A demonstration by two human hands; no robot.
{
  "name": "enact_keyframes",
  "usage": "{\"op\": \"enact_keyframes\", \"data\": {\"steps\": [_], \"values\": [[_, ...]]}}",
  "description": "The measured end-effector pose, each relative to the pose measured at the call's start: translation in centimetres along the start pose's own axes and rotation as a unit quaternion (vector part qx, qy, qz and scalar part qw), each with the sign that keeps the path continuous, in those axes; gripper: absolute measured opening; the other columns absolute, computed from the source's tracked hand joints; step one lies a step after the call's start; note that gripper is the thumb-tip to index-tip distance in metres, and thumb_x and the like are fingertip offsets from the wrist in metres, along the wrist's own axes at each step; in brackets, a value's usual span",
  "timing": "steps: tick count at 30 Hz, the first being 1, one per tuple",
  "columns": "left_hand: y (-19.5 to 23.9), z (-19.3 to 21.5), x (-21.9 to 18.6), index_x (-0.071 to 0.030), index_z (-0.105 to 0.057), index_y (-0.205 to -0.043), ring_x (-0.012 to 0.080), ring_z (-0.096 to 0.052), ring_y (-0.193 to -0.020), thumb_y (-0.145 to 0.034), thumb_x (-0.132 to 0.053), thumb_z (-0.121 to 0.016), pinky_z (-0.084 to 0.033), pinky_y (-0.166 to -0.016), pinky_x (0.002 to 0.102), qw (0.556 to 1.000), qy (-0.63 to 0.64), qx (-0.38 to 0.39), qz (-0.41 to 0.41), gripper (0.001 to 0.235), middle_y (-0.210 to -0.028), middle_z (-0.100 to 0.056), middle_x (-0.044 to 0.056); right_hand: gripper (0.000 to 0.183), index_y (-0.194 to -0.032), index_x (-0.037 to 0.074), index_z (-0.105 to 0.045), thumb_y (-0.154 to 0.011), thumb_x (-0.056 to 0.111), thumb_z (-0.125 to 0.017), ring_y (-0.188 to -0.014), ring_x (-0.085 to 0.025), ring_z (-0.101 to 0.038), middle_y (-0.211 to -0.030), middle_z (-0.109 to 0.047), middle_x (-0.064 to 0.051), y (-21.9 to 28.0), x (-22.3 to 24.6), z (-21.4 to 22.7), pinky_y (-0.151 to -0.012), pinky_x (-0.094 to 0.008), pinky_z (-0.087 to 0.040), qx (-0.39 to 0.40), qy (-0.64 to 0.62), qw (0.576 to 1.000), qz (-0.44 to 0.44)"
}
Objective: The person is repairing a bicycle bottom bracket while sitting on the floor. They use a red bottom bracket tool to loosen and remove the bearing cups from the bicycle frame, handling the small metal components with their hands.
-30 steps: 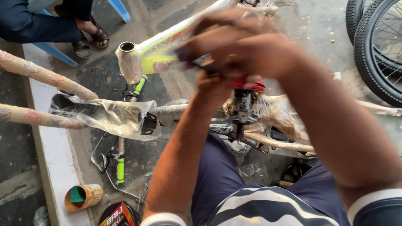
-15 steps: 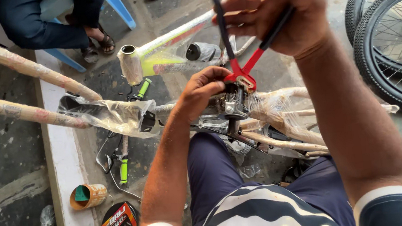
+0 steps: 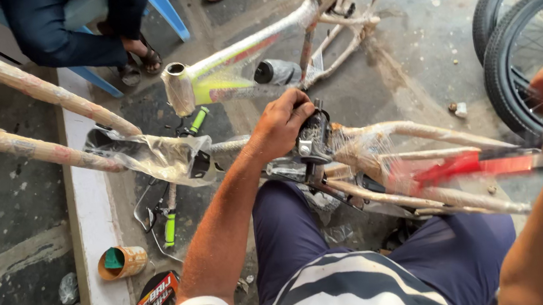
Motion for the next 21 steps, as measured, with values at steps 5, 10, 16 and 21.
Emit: {"op": "enact_keyframes", "data": {"steps": [5,10,16,21], "values": [[-1.2,-0.9,0.9,-0.001,-0.063,-0.107,0.0095,-0.058,-0.081,-0.104,-0.022,-0.063,-0.050,-0.072,0.027,0.995,0.031,0.075,0.049,0.021,-0.090,-0.067,0.004,0.037,-0.131,0.008,-0.065,-0.102,0.031,-0.063,-0.105,-0.027,-0.069,-0.116,-0.070,-0.014,7.6,4.7,-5.8,-0.093,-0.044,-0.056,0.051,0.048,0.997,0.026],[-2.0,-2.4,2.8,-0.002,-0.063,-0.107,0.0075,-0.059,-0.086,-0.103,-0.017,-0.066,-0.052,-0.078,0.025,0.951,0.253,0.135,0.115,0.016,-0.098,-0.068,0.003,0.030,-0.120,0.009,-0.072,-0.093,0.020,-0.076,-0.096,-0.023,-0.073,-0.107,-0.075,-0.010,13.5,-2.8,-11.9,-0.080,-0.038,-0.059,0.195,0.231,0.947,-0.108],[-2.2,-1.2,2.6,0.000,-0.064,-0.106,0.0074,-0.061,-0.096,-0.102,-0.013,-0.067,-0.053,-0.088,0.024,0.973,0.227,-0.016,0.021,0.014,-0.114,-0.071,0.008,0.027,-0.120,0.007,-0.067,-0.098,0.023,-0.066,-0.096,-0.024,-0.071,-0.105,-0.071,-0.011,25.9,-25.7,-10.5,-0.084,-0.038,-0.058,0.198,0.254,0.850,-0.418],[-2.2,0.4,2.7,0.002,-0.066,-0.101,0.0117,-0.067,-0.107,-0.095,0.000,-0.072,-0.057,-0.099,0.028,0.952,0.298,-0.070,-0.021,0.008,-0.126,-0.067,0.012,0.040,-0.127,0.005,-0.064,-0.092,0.024,-0.070,-0.108,-0.035,-0.063,-0.117,-0.063,-0.018,35.8,-35.9,-6.0,-0.091,-0.045,-0.053,0.259,0.416,0.782,-0.386]]}}
Point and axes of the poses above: each hand's wrist, its own y-axis away from the middle knuckle, its own z-axis out of the back of the hand, x = y × z, the point moved 10 cm from there along -y, towards the middle knuckle
